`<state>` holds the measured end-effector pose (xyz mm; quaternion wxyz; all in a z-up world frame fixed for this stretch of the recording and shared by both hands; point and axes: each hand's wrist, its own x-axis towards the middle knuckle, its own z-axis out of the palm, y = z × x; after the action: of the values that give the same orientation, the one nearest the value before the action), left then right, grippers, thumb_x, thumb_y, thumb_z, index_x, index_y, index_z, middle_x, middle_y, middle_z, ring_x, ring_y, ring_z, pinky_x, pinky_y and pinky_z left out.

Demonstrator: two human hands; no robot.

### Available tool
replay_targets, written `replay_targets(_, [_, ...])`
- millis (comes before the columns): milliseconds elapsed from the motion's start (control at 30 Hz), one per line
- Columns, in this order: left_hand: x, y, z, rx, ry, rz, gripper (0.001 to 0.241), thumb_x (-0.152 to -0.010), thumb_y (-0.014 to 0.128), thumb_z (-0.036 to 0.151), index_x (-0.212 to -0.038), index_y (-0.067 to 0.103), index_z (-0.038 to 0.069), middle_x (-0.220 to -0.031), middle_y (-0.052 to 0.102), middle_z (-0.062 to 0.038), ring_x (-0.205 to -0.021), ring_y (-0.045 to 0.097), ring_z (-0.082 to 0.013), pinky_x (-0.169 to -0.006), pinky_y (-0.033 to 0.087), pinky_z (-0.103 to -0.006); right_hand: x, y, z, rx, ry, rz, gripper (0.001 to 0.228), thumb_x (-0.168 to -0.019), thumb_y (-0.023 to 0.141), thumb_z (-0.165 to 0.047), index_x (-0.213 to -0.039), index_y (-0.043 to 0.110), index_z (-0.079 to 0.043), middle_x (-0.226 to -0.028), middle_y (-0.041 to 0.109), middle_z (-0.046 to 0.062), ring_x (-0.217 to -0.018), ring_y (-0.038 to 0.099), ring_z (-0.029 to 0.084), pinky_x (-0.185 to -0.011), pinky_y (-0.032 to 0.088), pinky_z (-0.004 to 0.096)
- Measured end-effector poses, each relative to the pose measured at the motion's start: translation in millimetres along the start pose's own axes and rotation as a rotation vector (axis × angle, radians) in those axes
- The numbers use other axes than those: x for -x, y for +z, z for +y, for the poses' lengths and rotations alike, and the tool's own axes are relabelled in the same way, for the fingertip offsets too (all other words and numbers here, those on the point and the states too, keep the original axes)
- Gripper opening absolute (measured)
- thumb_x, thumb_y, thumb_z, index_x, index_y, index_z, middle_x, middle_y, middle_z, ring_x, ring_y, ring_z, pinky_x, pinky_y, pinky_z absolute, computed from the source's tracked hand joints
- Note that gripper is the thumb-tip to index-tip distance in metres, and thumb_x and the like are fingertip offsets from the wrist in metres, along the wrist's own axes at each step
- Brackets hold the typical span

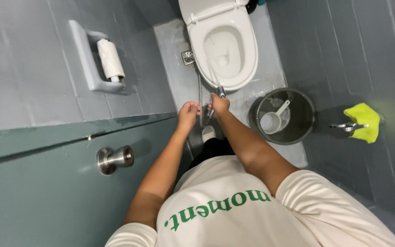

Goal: The person scrubs the inside of a white toilet bowl using a teal toilet brush. They then use a handheld bidet sprayer to rinse the bowl, the toilet seat, and the surrounding floor area. Finally, the person places the sprayer back into its wall-mounted holder.

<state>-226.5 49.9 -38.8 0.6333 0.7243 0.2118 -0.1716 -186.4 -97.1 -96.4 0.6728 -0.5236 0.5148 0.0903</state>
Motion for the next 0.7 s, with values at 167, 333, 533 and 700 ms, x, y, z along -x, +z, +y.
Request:
replay_targets(167, [-6,-7,-13,-0.194,0.118,-0.078,0.010,-0.099,0.063,0.019,-0.102,0.072,0.014,-0.086,0.076,-0.004,-0.072,0.071,-0.0142,-0.067,0.054,-0.0256,-5,11,16,-0.149,0.122,0.081,0.033,-0.091,0.069,-0.019,-0.107,0.060,0.008,-0.071,0.063,0.015,-0.057,0.070,0.024,-0.053,0.064,0.044])
replay_targets(333, [3,-12,-3,-0.386,0.128,-0.155,0.010,-0.099,0.065,0.023,-0.104,0.073,0.020,-0.085,0.075,0.000,-0.078,0.071,-0.0142,-0.072,0.056,-0.0305,-18,8,38,-0.402,0.198,0.191,0.020,-0.084,0.068,-0.012,-0.089,0.062,0.006,-0.059,0.061,0.015,-0.049,0.069,0.027,-0.051,0.062,0.042])
replay_targets(533, [-3,-10,5,-0.338,0.146,-0.232,0.012,-0.100,0.062,0.019,-0.103,0.072,0.012,-0.085,0.076,-0.005,-0.075,0.070,-0.0161,-0.073,0.057,-0.0317,14,-15,1,-0.476,0.144,0.238,0.027,-0.092,0.064,-0.018,-0.094,0.056,0.007,-0.061,0.053,0.011,-0.050,0.064,0.021,-0.052,0.059,0.041])
replay_targets(700, [-12,7,5,-0.268,0.152,-0.278,0.013,-0.101,0.061,0.017,-0.102,0.071,0.008,-0.084,0.074,-0.008,-0.075,0.069,-0.0185,-0.073,0.056,-0.0337,-58,-48,16,-0.555,0.041,0.354,0.022,-0.083,0.068,-0.012,-0.075,0.057,0.005,-0.051,0.052,0.014,-0.039,0.061,0.027,-0.042,0.054,0.044])
